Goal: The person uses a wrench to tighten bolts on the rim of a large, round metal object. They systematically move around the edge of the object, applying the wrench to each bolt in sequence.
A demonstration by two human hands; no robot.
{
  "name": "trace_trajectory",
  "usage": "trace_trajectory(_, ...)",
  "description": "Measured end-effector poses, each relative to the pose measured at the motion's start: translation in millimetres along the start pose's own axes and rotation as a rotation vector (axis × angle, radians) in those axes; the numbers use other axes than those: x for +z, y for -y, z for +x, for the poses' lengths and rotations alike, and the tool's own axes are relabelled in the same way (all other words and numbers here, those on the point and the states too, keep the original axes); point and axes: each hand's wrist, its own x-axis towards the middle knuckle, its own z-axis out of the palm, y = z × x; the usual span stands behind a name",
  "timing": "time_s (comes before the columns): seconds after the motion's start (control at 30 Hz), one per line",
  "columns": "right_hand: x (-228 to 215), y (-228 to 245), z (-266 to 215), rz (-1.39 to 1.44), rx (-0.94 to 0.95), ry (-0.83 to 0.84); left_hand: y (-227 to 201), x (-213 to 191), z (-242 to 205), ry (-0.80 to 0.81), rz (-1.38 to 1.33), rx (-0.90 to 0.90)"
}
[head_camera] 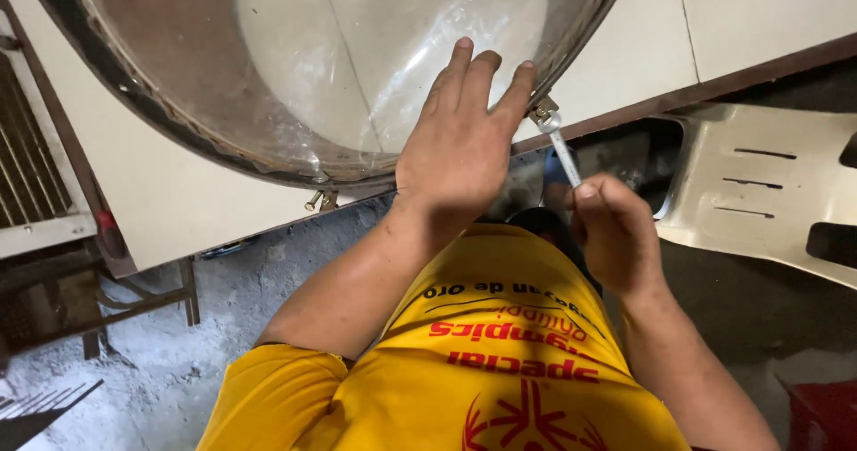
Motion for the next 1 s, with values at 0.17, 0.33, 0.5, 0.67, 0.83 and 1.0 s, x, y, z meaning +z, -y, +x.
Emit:
trace_trajectory(0.17,31,16,-10,-0.234,-0.245,-0.011,1,1,0,-0.015,-0.009,-0.010)
trace_trajectory(0.33,61,6,-12,0.083,-0.160,0.022,-1,2,-1,-0.030,-0.006,-0.026)
trace_trajectory(0.5,75,34,-9,-0.030,-0.108,0.060,-4,1,-7,-0.158,0.017,-0.017)
trace_trajectory(0.67,9,-29,23,-1.024,-0.905,0.133,-4,-5,-12,-0.354,0.067,0.027)
trace_trajectory(0.83,-31,91,61,-0.728,0.271,0.098,-7,-15,-12,-0.135,-0.089,-0.011)
trace_trajectory(1.0,-68,123,195,-1.129,0.021,0.600,-1,-2,0,-0.005,-0.077,-0.022)
